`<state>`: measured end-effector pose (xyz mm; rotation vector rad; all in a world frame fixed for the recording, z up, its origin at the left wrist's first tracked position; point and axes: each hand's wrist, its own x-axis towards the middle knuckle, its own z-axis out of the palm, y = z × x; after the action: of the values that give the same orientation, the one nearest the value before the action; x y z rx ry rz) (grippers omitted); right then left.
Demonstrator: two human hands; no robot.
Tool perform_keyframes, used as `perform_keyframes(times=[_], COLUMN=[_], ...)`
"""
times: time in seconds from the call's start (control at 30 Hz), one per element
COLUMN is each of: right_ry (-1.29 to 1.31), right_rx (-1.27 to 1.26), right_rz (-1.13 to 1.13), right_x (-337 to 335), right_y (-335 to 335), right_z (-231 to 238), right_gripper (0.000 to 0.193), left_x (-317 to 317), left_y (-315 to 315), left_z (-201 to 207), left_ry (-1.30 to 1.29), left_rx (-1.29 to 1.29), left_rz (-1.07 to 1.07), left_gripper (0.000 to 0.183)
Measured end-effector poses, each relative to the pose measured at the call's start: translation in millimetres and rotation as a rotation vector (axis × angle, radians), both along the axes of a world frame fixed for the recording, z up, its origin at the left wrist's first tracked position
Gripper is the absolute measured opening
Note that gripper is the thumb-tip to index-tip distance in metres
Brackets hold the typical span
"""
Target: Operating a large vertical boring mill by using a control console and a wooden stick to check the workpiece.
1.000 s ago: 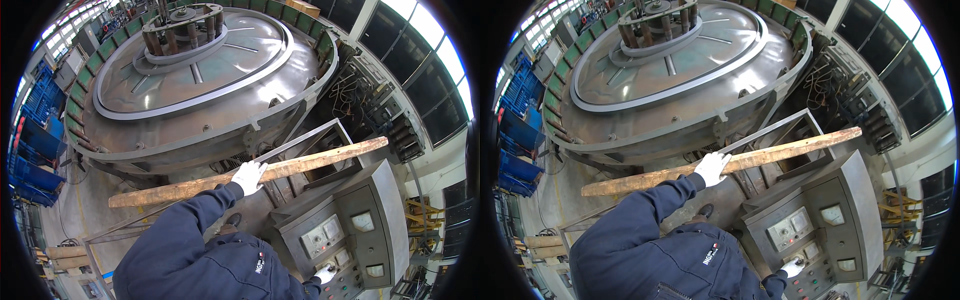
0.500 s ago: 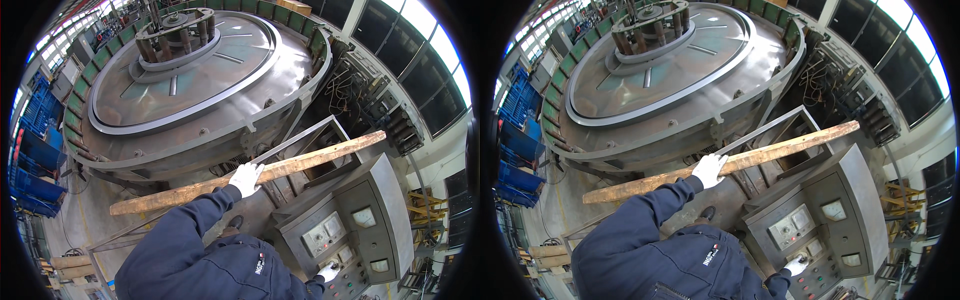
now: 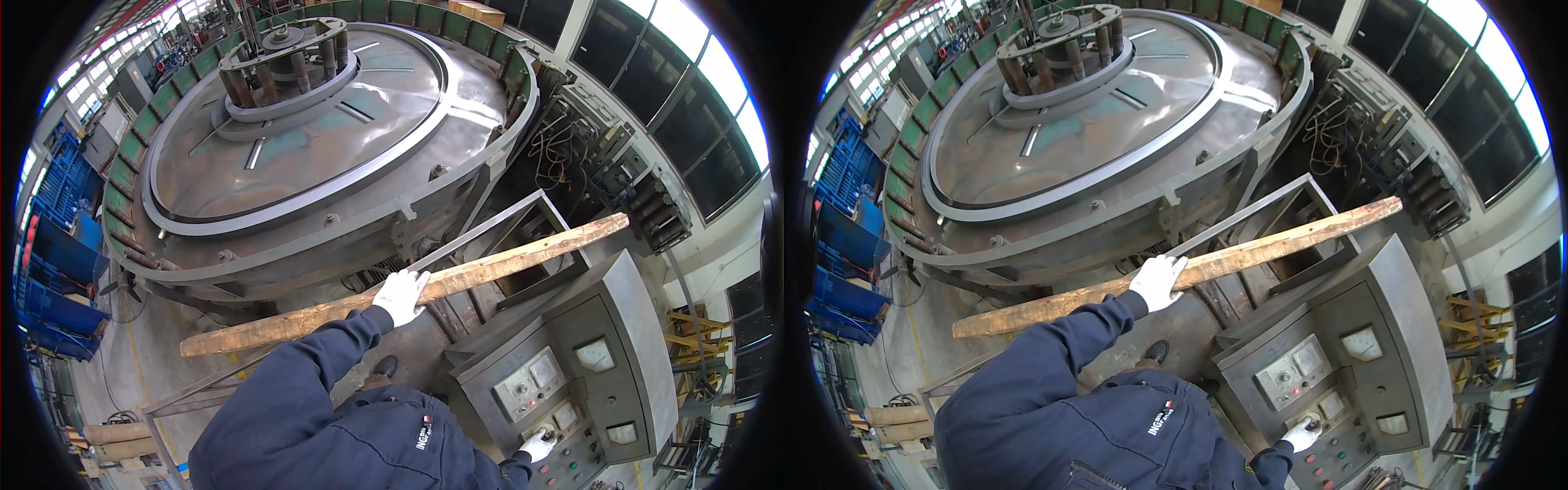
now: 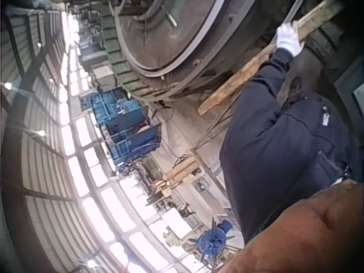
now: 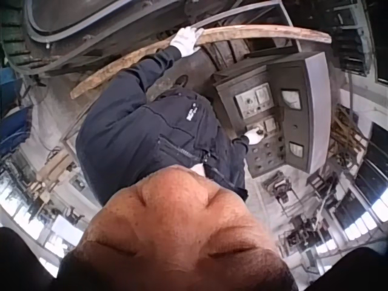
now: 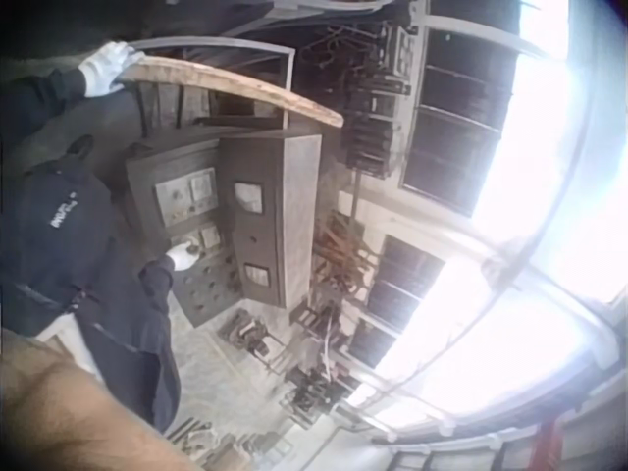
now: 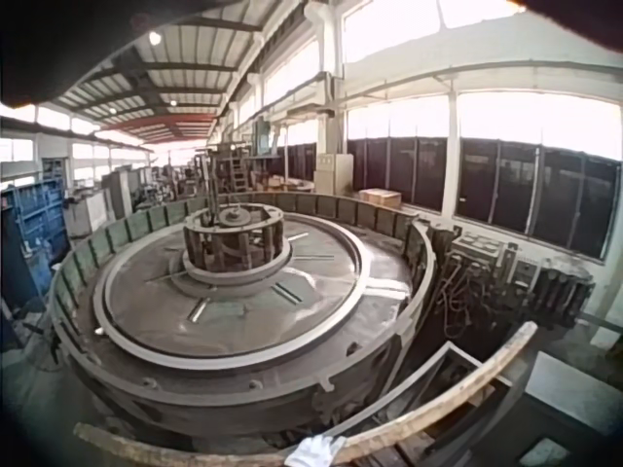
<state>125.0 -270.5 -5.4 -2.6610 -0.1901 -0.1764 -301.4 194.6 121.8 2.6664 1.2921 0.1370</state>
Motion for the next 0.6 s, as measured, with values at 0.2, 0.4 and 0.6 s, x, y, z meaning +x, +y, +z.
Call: perform_keyframes(times=[0.2,0.4,0.6], right_ry=[-0.027,0.002,0.033], right_rx=[-0.006,-0.007,-0.001], right_rz=[-0.003,-0.014,-0.017], right_x=[1.7,2.3,-0.9], right_y=[-2.5,-3.2,2.4], right_z=[-1.4,-0.6,6.0], right_gripper=[0.038,0.042,0.046], left_x=[2.6,2.6,0.6], left_y=[-0.3,0.6,-0.6], left_z=[7.1,8.2,4.9], left_ry=[0.011,0.010,0.028], left_rx=[-0.021,-0.014,0.011], left_rz=[-0.002,-0.008,-0.005], left_gripper=[0.083,0.083,0.084])
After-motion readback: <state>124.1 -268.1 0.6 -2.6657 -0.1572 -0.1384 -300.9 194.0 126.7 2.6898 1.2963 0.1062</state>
